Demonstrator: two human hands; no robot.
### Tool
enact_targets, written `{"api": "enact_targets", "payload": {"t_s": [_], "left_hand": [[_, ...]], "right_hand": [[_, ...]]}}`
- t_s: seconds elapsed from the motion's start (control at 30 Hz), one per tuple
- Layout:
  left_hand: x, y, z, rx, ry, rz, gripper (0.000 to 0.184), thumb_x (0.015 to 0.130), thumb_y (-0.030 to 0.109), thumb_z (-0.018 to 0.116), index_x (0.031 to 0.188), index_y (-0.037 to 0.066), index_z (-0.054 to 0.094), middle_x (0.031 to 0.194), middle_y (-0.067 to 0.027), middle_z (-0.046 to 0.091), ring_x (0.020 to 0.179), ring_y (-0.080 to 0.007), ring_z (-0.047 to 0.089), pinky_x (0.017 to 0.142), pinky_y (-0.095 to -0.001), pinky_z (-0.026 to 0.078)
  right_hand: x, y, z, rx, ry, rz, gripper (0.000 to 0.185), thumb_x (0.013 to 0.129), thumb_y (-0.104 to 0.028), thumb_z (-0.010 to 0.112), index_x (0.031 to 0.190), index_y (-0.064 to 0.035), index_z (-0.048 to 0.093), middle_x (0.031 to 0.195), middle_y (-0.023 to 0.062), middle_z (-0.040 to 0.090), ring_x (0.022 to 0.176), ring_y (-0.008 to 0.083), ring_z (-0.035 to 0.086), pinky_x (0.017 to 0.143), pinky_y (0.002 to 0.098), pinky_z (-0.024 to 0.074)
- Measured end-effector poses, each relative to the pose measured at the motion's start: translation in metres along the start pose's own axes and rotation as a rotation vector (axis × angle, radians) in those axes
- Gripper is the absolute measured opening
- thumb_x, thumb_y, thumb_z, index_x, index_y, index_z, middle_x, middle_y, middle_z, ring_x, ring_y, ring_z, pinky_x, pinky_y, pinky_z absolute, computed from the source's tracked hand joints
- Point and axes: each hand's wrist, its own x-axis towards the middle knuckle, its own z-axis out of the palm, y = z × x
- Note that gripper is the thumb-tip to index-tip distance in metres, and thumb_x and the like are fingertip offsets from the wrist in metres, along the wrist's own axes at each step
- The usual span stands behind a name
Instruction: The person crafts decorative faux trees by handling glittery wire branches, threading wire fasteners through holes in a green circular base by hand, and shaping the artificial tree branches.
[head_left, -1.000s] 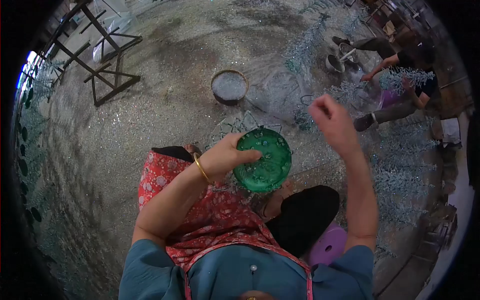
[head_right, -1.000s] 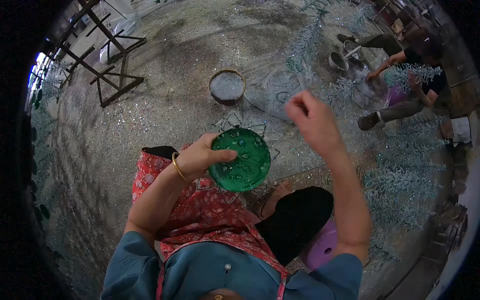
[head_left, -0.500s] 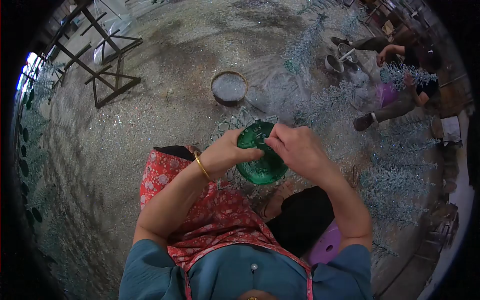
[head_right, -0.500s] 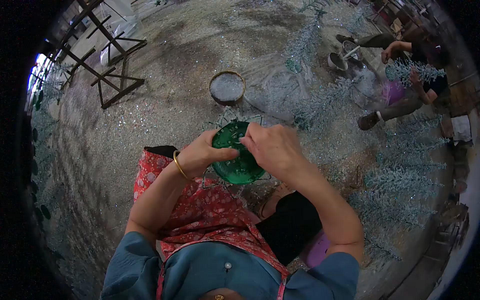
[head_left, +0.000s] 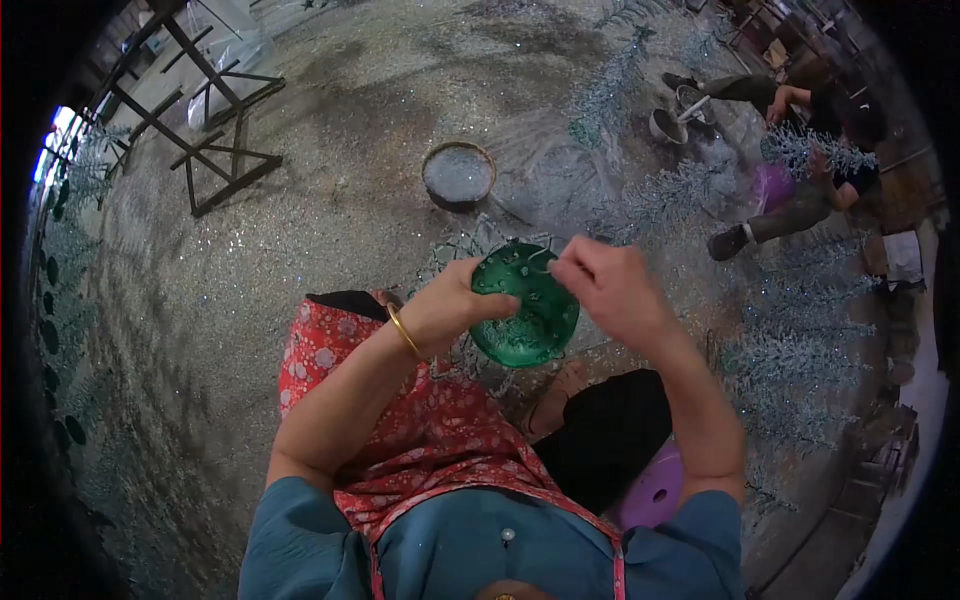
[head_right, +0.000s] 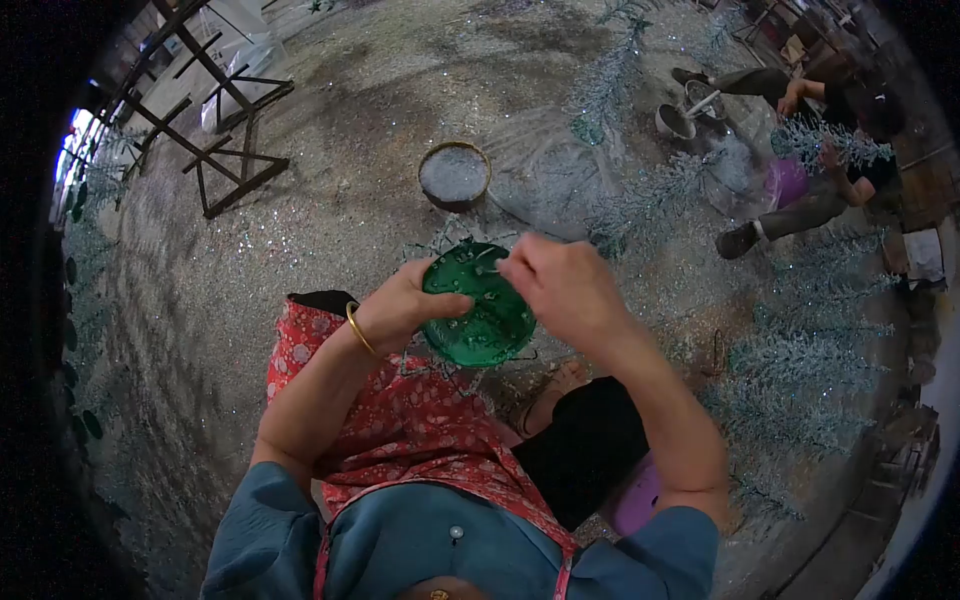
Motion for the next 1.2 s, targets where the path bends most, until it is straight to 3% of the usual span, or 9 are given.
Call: {"api": "enact_targets", "payload": {"t_s": [0.13, 0.23, 0.43, 0.53, 0.6, 0.63, 0.7, 1.0, 1.2], "left_hand": [[0.000, -0.003, -0.003, 0.006, 0.001, -0.017, 0.031, 0.070, 0.003, 0.060, 0.099, -0.002, 0.052, 0.088, -0.0047, 0.059, 0.077, -0.0104, 0.056, 0.073, -0.0238, 0.045], [-0.002, 0.003, -0.001, -0.008, 0.007, -0.033, 0.029, 0.071, 0.001, 0.056, 0.099, -0.002, 0.054, 0.089, -0.0036, 0.059, 0.079, -0.0092, 0.054, 0.073, -0.0241, 0.043], [-0.002, 0.003, 0.000, -0.036, -0.022, -0.014, 0.029, 0.073, 0.004, 0.056, 0.101, -0.002, 0.053, 0.092, -0.0034, 0.058, 0.081, -0.0093, 0.054, 0.075, -0.0240, 0.042], [-0.001, 0.006, 0.002, -0.013, -0.023, -0.019, 0.031, 0.080, 0.018, 0.055, 0.104, 0.000, 0.052, 0.096, -0.0043, 0.057, 0.086, -0.0101, 0.054, 0.078, -0.0245, 0.042], [0.000, 0.002, 0.002, -0.296, 0.018, -0.058, 0.048, 0.085, 0.044, 0.042, 0.108, 0.002, 0.050, 0.100, -0.0057, 0.056, 0.090, -0.0123, 0.054, 0.080, -0.0263, 0.042], [0.002, 0.001, 0.002, -0.297, 0.020, -0.059, 0.048, 0.085, 0.044, 0.042, 0.108, 0.002, 0.050, 0.100, -0.0057, 0.056, 0.090, -0.0123, 0.054, 0.080, -0.0263, 0.042], [0.005, 0.001, 0.001, -0.397, 0.031, -0.093, 0.066, 0.082, 0.059, 0.026, 0.110, 0.003, 0.048, 0.103, -0.0064, 0.055, 0.092, -0.0145, 0.054, 0.082, -0.0286, 0.042], [0.008, -0.005, 0.002, -0.370, 0.112, -0.057, 0.065, 0.082, 0.059, 0.025, 0.113, 0.005, 0.046, 0.104, -0.0061, 0.055, 0.093, -0.0140, 0.054, 0.083, -0.0287, 0.042], [0.007, -0.002, 0.003, -0.353, 0.107, -0.082, 0.062, 0.082, 0.058, 0.026, 0.113, 0.007, 0.045, 0.103, -0.0046, 0.055, 0.094, -0.0135, 0.054, 0.083, -0.0281, 0.042]], "right_hand": [[0.003, 0.001, 0.009, -0.267, -0.043, -0.021, 0.020, 0.078, -0.021, 0.053, 0.075, -0.0014, 0.053, 0.060, 0.0171, 0.055, 0.057, 0.0353, 0.054, 0.050, 0.0414, 0.0409], [0.011, 0.023, -0.017, -0.459, 0.214, 0.113, 0.019, 0.079, -0.020, 0.053, 0.079, -0.0017, 0.052, 0.058, 0.0162, 0.054, 0.055, 0.0338, 0.054, 0.050, 0.0398, 0.0410], [0.006, 0.002, -0.012, 0.023, 0.079, 0.072, 0.017, 0.080, -0.018, 0.053, 0.082, -0.0011, 0.050, 0.059, 0.0136, 0.055, 0.054, 0.0270, 0.055, 0.051, 0.0344, 0.0412], [0.007, 0.004, -0.001, 0.132, 0.123, 0.015, 0.016, 0.080, -0.016, 0.053, 0.081, -0.0001, 0.051, 0.064, 0.0147, 0.056, 0.057, 0.0260, 0.056, 0.053, 0.0333, 0.0416], [0.006, 0.006, -0.001, 0.199, 0.094, 0.068, 0.013, 0.080, -0.013, 0.053, 0.079, -0.0003, 0.051, 0.057, 0.0051, 0.052, 0.050, 0.0088, 0.048, 0.047, 0.0244, 0.0386], [0.005, 0.004, -0.002, 0.201, 0.092, 0.069, 0.013, 0.080, -0.013, 0.053, 0.079, -0.0003, 0.051, 0.057, 0.0051, 0.052, 0.050, 0.0088, 0.048, 0.047, 0.0244, 0.0386], [0.001, -0.005, -0.004, 0.195, -0.052, 0.142, 0.017, 0.079, -0.016, 0.054, 0.083, 0.0000, 0.051, 0.064, 0.0152, 0.056, 0.059, 0.0287, 0.057, 0.054, 0.0351, 0.0419], [-0.002, -0.019, 0.024, -0.304, -0.063, 0.036, 0.019, 0.079, -0.022, 0.053, 0.073, -0.0037, 0.051, 0.063, 0.0152, 0.057, 0.061, 0.0346, 0.055, 0.053, 0.0429, 0.0415], [0.000, -0.006, -0.002, -0.112, 0.051, 0.098, 0.018, 0.079, -0.022, 0.053, 0.075, -0.0049, 0.052, 0.062, 0.0162, 0.056, 0.061, 0.0351, 0.055, 0.053, 0.0430, 0.0415]]}}
